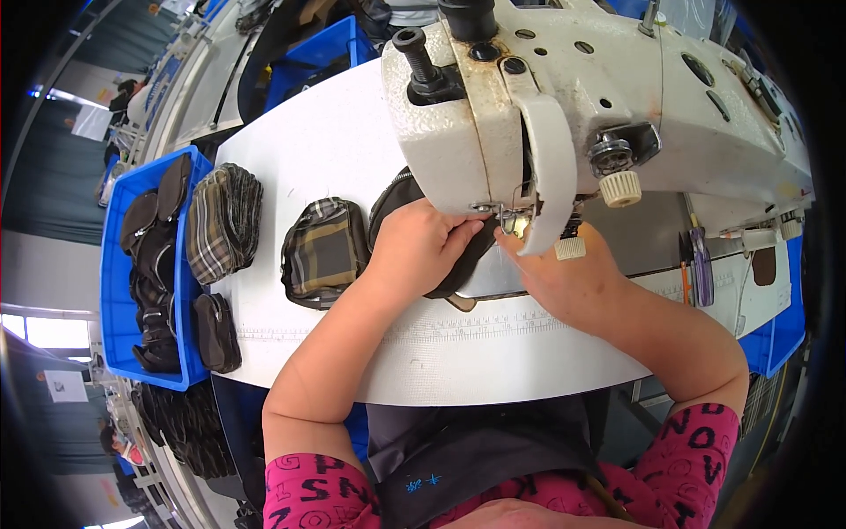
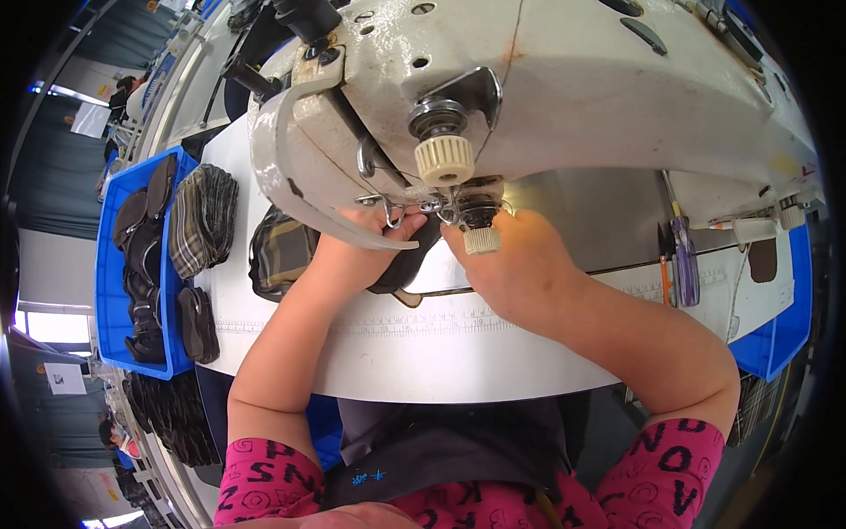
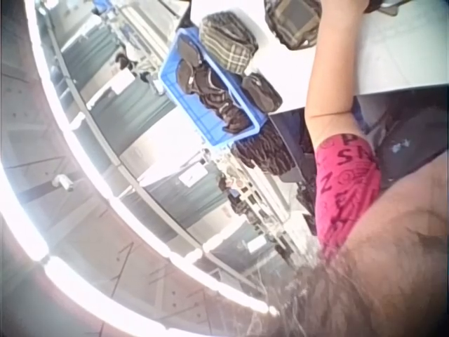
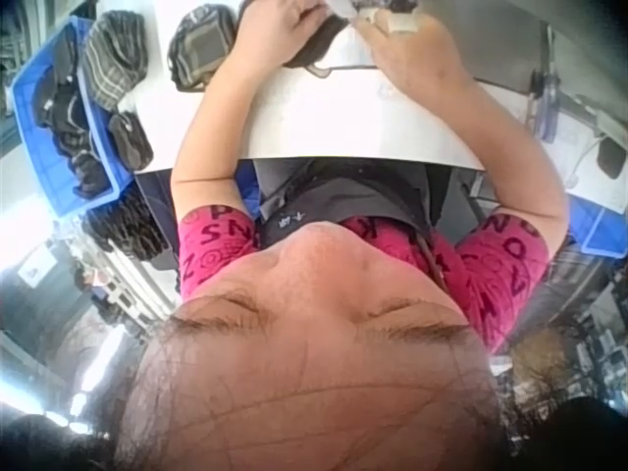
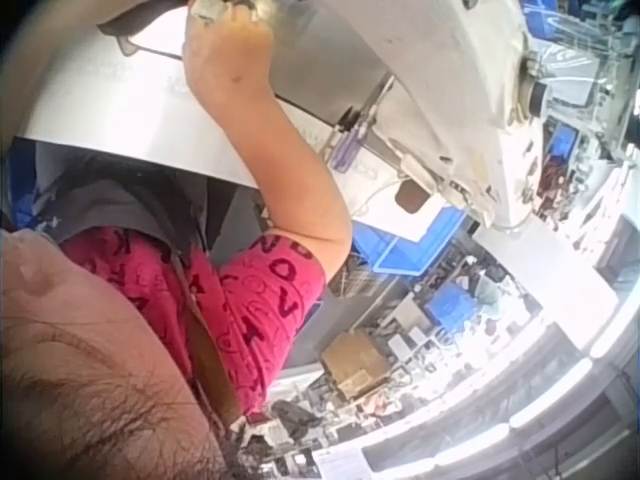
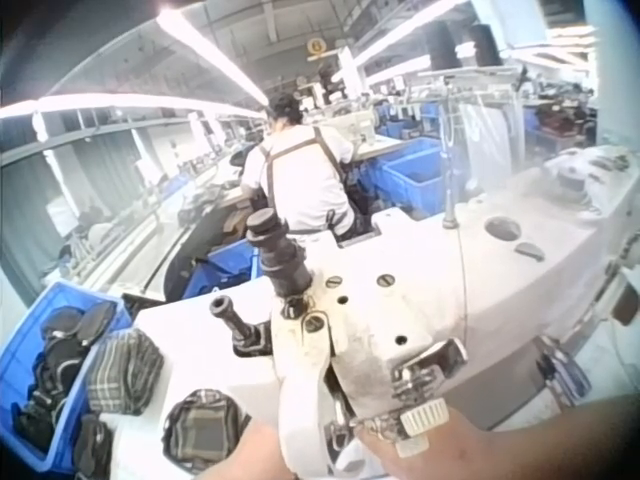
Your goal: Operating an industrial sewing machine to stitch together fabric or leather pouches.
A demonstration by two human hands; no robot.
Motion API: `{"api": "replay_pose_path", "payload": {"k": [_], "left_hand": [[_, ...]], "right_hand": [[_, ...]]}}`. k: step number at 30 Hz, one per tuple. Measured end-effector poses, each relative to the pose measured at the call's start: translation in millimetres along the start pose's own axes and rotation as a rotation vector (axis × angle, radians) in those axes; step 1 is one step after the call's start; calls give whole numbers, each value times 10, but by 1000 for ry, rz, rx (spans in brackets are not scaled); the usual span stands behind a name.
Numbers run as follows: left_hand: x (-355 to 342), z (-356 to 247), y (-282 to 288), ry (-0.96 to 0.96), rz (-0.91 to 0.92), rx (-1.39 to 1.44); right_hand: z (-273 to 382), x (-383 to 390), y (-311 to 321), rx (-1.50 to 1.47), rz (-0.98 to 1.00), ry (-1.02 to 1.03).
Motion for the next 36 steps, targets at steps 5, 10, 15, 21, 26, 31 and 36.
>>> {"api": "replay_pose_path", "payload": {"k": [5, 10, 15, 21, 26, 31, 36], "left_hand": [[21, 21, 34, -38, -20, 50], [-17, 118, 0, 79, 33, -41], [-46, 125, 8, 31, -18, -37], [-75, 117, -55, -43, -83, -117], [-120, 208, -53, 33, -64, 116], [-96, 168, -5, 101, -85, 78], [89, 9, 44, -64, -81, 97]], "right_hand": [[-8, -26, 52, -35, -92, -3], [-17, -2, 1, -84, -60, 16], [-6, 16, -22, -105, -30, 53], [48, -17, 53, -2, -103, 124], [85, -119, 168, 34, -129, 206], [109, -128, 117, 59, -78, 196], [51, -40, 71, 11, -136, 162]]}}
Point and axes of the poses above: each hand's wrist, its own x-axis away from the middle knuckle, its own y-axis out of the back of the hand, z = x × y, the point moved 7 cm from there along -x, towards the middle knuckle, and after that the axes turned 14 degrees about y, right-handed, at the moved point
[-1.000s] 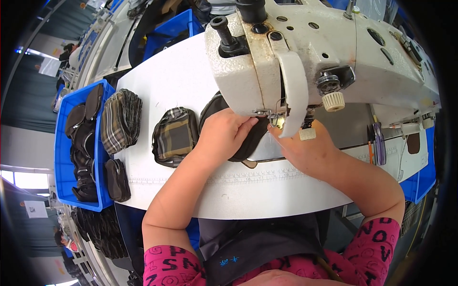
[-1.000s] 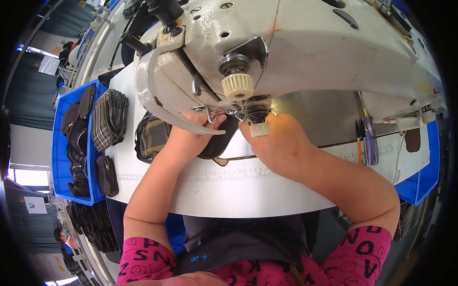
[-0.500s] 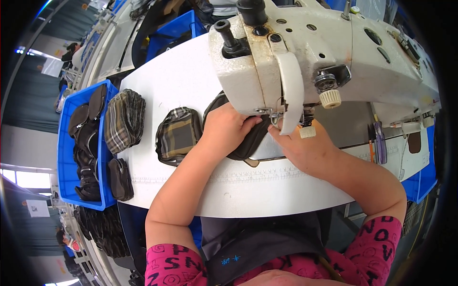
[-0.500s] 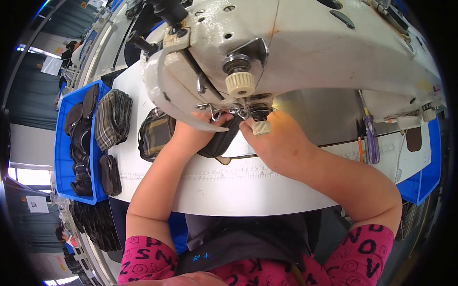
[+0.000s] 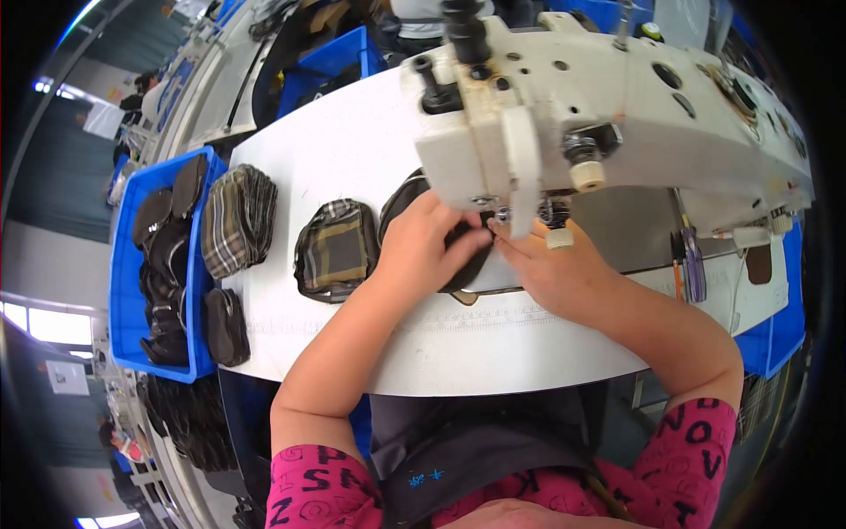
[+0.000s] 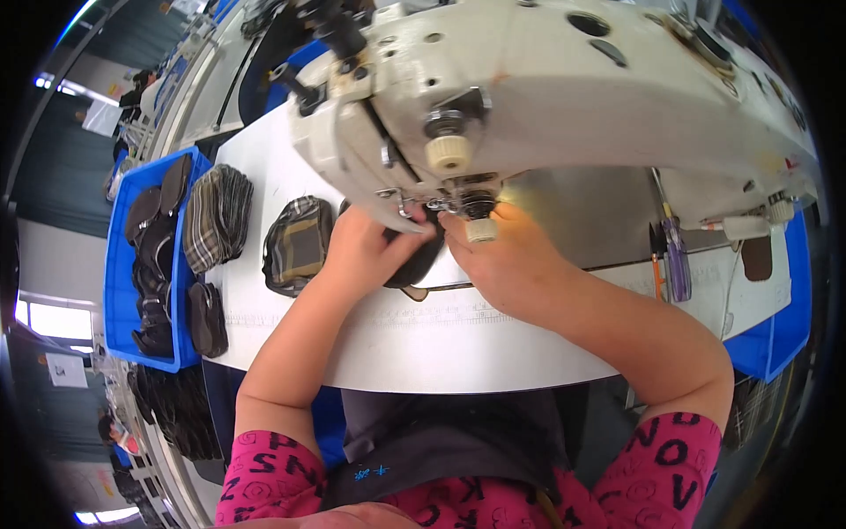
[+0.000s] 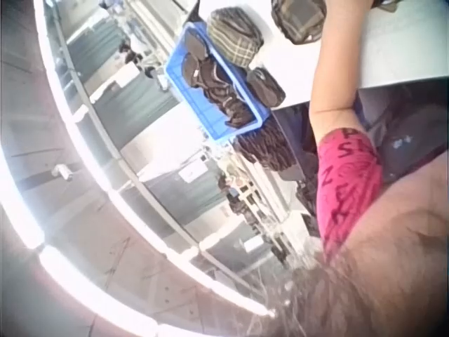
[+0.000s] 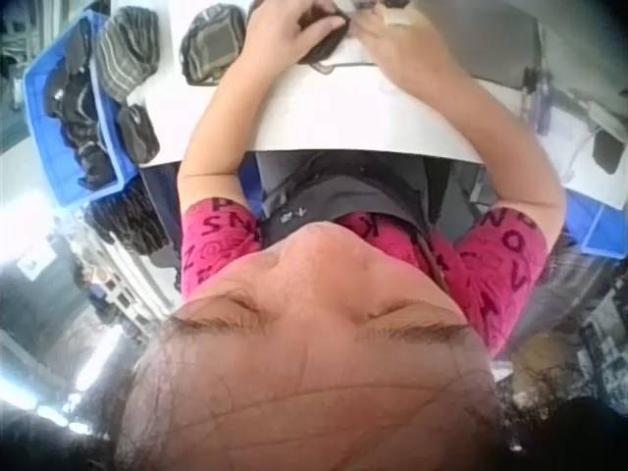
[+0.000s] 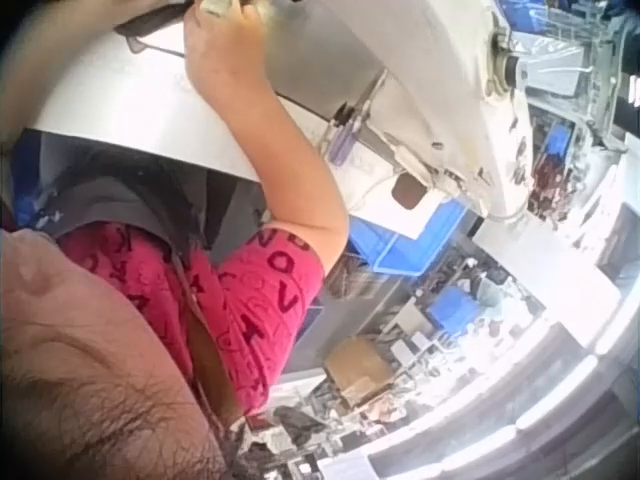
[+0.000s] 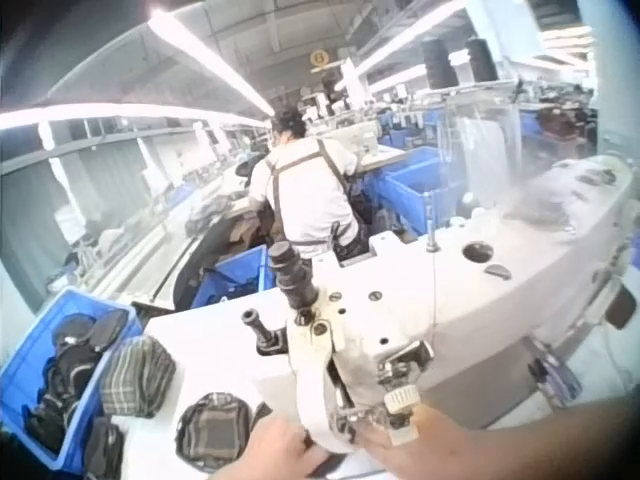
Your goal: Operating an industrial sewing machine to stitch together fabric or leather pouches.
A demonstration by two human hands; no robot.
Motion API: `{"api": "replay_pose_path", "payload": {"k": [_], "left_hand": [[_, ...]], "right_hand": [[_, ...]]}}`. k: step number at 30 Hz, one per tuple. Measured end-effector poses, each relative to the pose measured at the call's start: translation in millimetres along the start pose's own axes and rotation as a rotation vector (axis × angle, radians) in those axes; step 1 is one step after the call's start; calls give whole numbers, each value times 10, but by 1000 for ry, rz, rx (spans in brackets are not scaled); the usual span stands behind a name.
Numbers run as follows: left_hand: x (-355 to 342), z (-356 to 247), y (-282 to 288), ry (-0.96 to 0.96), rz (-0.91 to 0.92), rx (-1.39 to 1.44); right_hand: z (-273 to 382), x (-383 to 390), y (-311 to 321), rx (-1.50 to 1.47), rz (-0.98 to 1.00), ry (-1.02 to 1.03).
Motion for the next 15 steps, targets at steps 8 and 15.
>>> {"api": "replay_pose_path", "payload": {"k": [8, 15], "left_hand": [[109, -96, -8, 99, 294, -29], [83, 66, -14, 147, 205, 51]], "right_hand": [[-89, -29, -53, -145, -108, -81], [-75, -10, -52, -156, -48, -102]]}}
Point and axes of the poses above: each hand's wrist, its own x-axis away from the middle knuckle, its own y-axis out of the back of the hand, z = x × y, the point moved 7 cm from there along -x, towards the middle knuckle, and after that the axes turned 14 degrees about y, right-handed, at the moved point
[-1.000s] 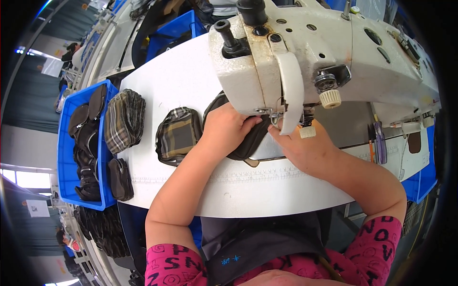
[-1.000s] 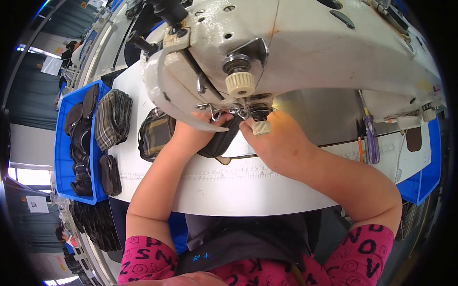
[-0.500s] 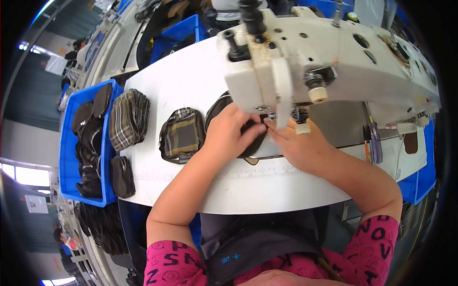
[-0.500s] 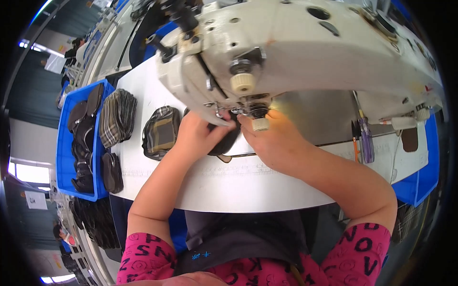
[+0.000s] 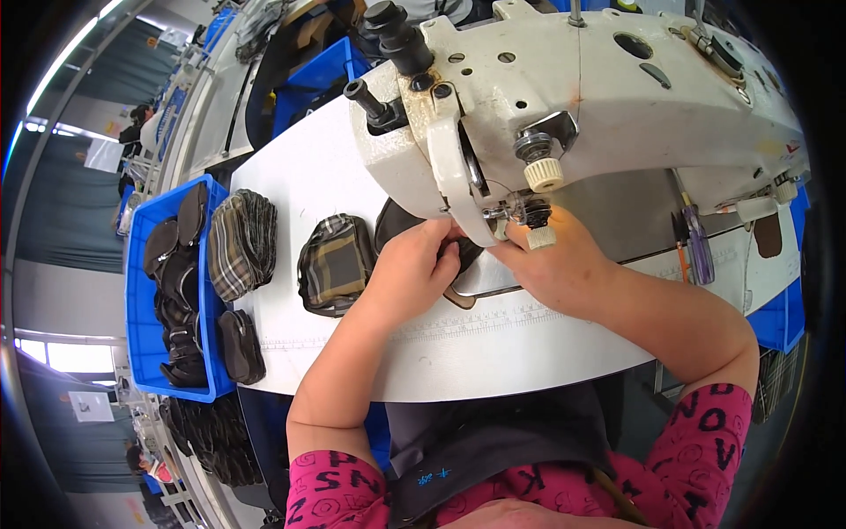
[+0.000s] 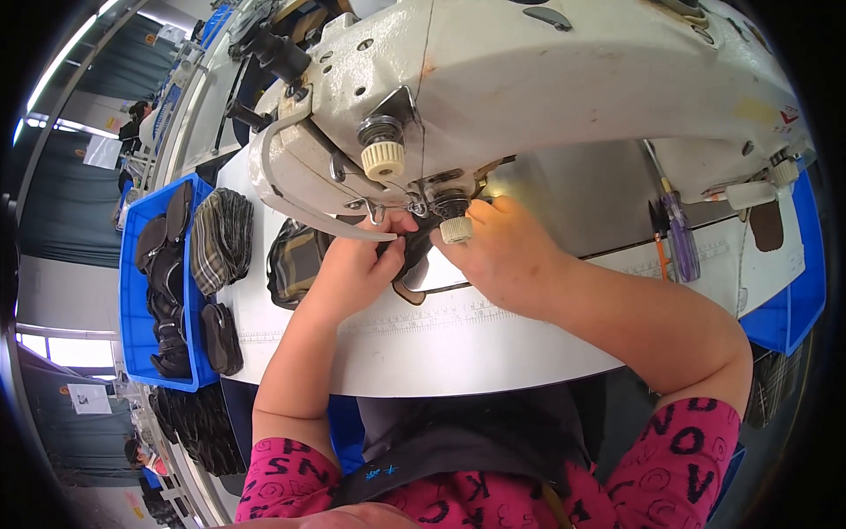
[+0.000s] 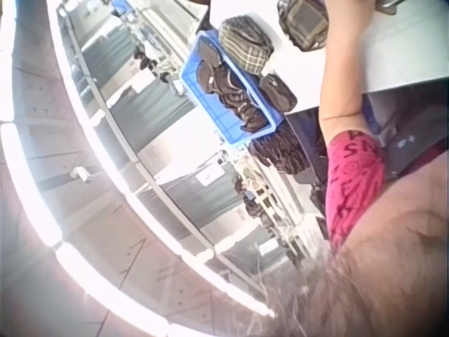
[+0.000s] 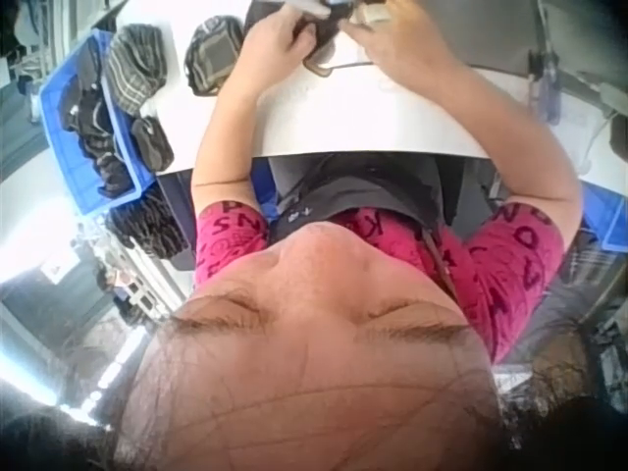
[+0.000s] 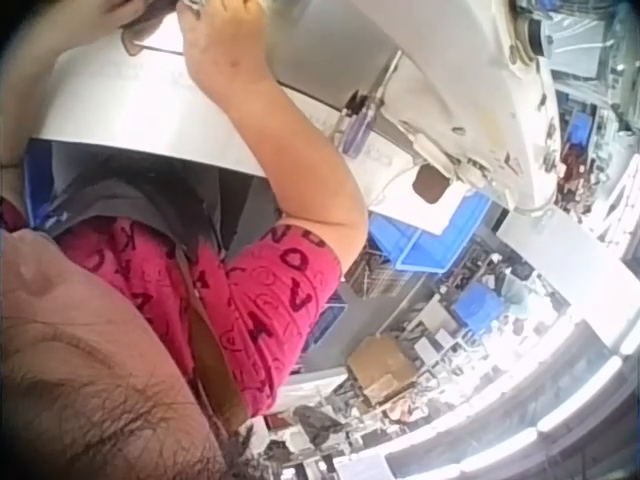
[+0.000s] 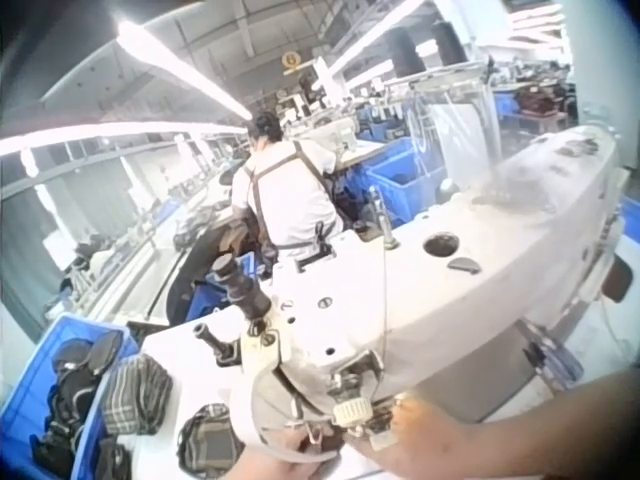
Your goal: Operating an industrial sewing machine to stitch together fabric or leather pouches.
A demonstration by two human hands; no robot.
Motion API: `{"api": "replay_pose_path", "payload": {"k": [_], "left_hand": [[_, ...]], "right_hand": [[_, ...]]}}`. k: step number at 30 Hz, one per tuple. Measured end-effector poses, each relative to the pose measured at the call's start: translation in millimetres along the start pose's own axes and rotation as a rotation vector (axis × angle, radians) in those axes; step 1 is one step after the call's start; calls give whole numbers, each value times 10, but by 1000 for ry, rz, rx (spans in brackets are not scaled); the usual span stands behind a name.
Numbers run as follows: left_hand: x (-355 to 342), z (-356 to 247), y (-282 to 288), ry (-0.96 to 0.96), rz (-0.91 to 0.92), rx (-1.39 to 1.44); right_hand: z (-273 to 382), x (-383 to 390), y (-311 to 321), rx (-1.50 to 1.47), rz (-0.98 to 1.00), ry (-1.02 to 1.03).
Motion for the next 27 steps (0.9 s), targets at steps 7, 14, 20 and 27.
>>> {"api": "replay_pose_path", "payload": {"k": [7, 14, 20, 27], "left_hand": [[86, -283, 2, -222, -106, -292], [165, -405, -92, -351, -293, -475], [129, -363, -141, -341, -267, -457], [-11, -247, -74, -161, -58, -184]], "right_hand": [[24, 15, -28, 57, 52, 1], [36, 1, -42, 65, 72, 3], [40, -5, -17, 21, 39, 10], [68, -8, 32, 22, 6, 43]]}}
Point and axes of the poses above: each hand's wrist, its own x-axis away from the middle knuckle, its own y-axis out of the back of the hand, z = x × y, the point moved 7 cm from there along -x, towards the middle knuckle, and after that the axes turned 14 degrees about y, right-handed, at the moved point
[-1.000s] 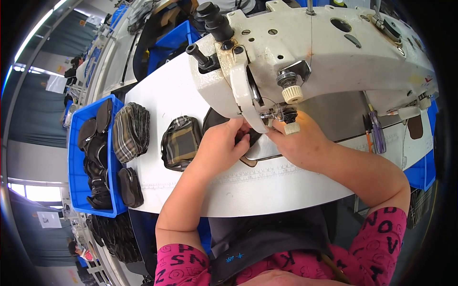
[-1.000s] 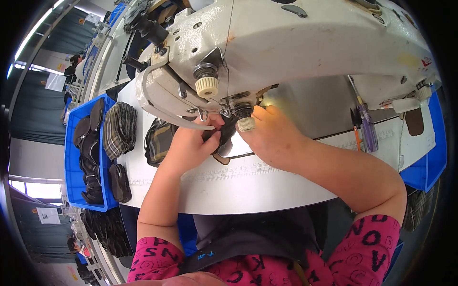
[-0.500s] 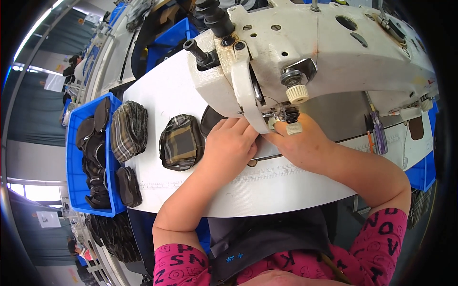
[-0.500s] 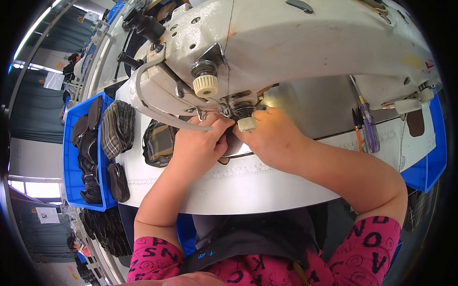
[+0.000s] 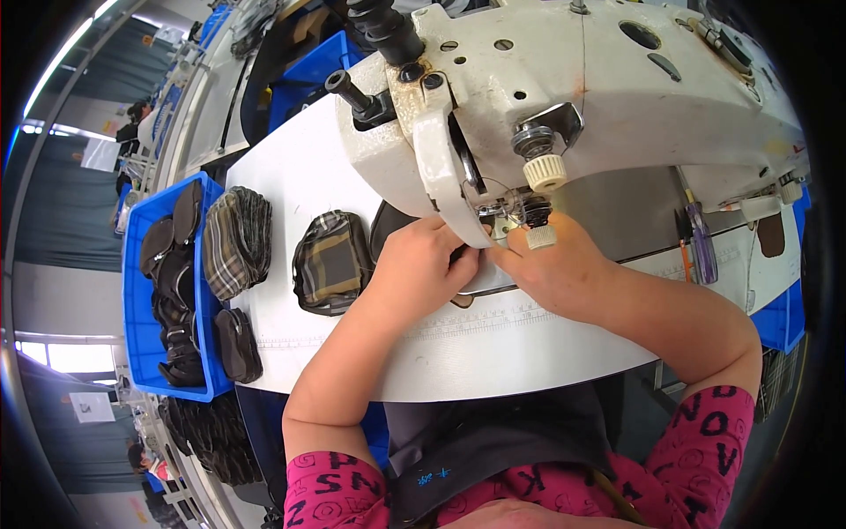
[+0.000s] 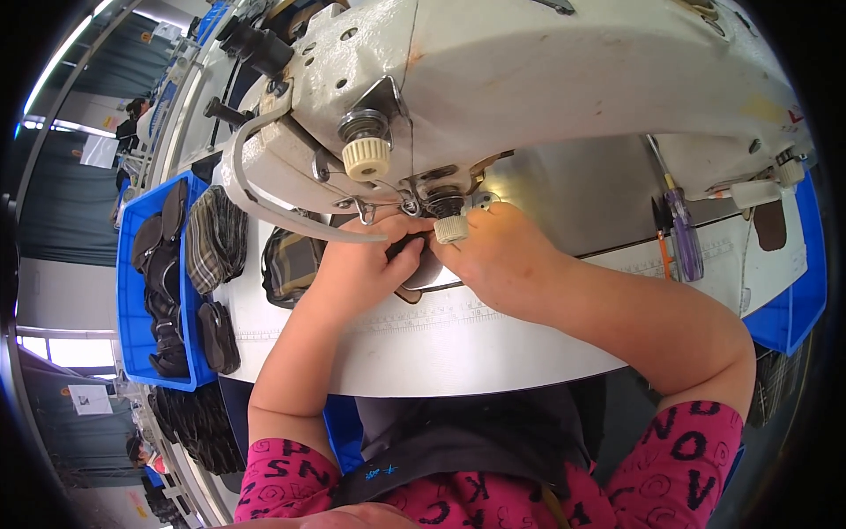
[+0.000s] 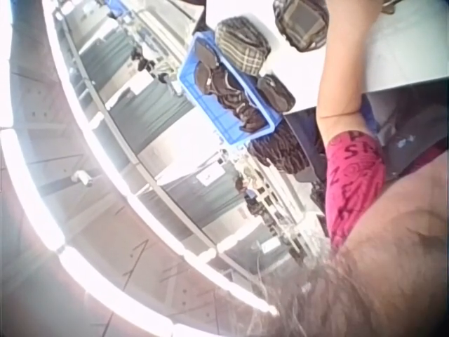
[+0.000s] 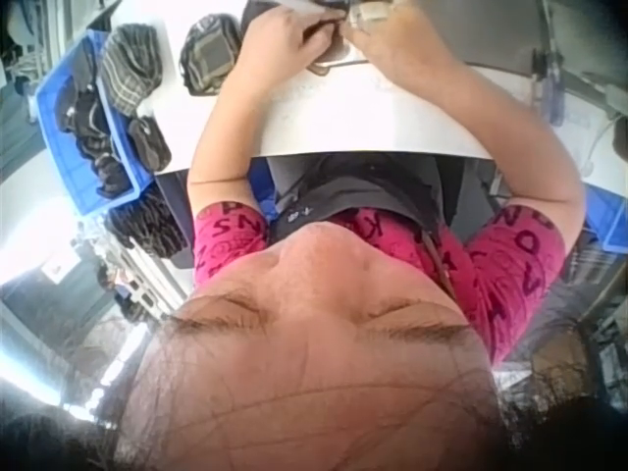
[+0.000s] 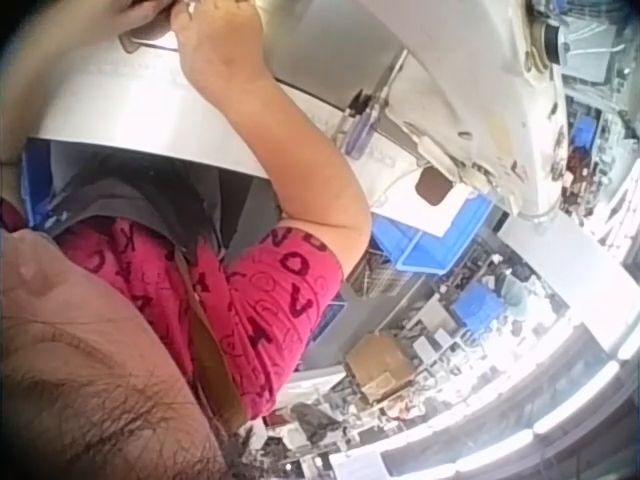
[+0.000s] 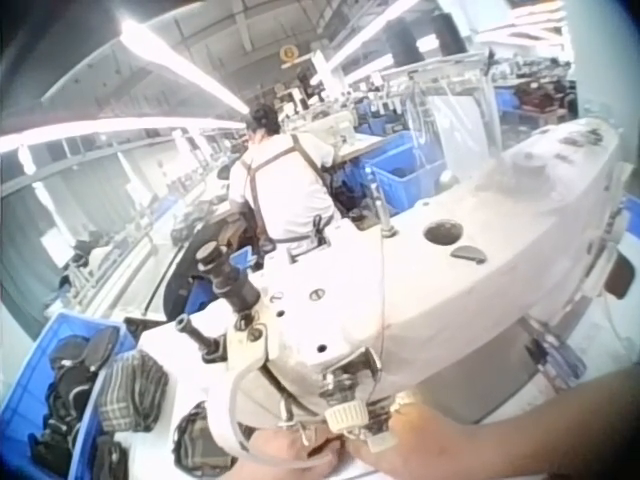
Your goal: Operating an industrial sewing machine to stitch together fabric or leather pouches.
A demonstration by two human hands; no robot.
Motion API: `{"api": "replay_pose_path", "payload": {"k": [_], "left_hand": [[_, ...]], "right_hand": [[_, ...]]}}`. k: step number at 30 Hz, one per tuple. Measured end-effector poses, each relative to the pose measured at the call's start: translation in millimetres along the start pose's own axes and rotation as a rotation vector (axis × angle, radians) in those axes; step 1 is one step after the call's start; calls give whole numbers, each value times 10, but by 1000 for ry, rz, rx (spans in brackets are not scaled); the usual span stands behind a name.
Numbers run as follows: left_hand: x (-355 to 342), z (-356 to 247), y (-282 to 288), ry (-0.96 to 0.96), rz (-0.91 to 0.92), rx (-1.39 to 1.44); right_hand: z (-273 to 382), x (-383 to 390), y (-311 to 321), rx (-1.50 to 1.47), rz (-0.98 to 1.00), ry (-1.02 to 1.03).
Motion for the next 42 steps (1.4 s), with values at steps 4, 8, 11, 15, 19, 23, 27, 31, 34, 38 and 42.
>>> {"api": "replay_pose_path", "payload": {"k": [4, 8, 11, 15, 19, 23, 27, 31, 34, 38, 42], "left_hand": [[-36, 69, -26, -53, 75, -4], [30, 7, 40, -194, -25, -114], [41, 53, 64, -241, -72, -47], [11, 62, 5, -201, -33, -107], [13, 58, -22, -171, -13, -139], [22, 22, 3, -186, -46, -136], [70, -22, 47, -262, -130, -158], [75, -27, 17, -245, -112, -166], [66, -52, 67, -220, -118, -115], [70, -5, 42, -228, -119, -117], [110, -131, -13, -363, -203, -304]], "right_hand": [[-3, 10, -60, -38, 59, -3], [25, 15, -28, -7, 56, 6], [22, 18, -1, -57, 21, -1], [28, 11, 12, -51, -6, 19], [22, 40, -44, -49, 35, 8], [20, 40, -32, -48, 42, 5], [23, 40, -53, -14, 109, -1], [-21, 60, -40, -32, 68, -23], [-17, 48, -2, 9, 66, -10], [4, 59, -3, 51, 74, -23], [-43, 72, -32, 14, 69, -82]]}}
Point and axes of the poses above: each hand's wrist, its own x-axis away from the middle knuckle, its own y-axis out of the back of the hand, z = x × y, the point moved 7 cm from there along -x, towards the middle knuckle, and after that the axes turned 14 degrees about y, right-handed, at the moved point
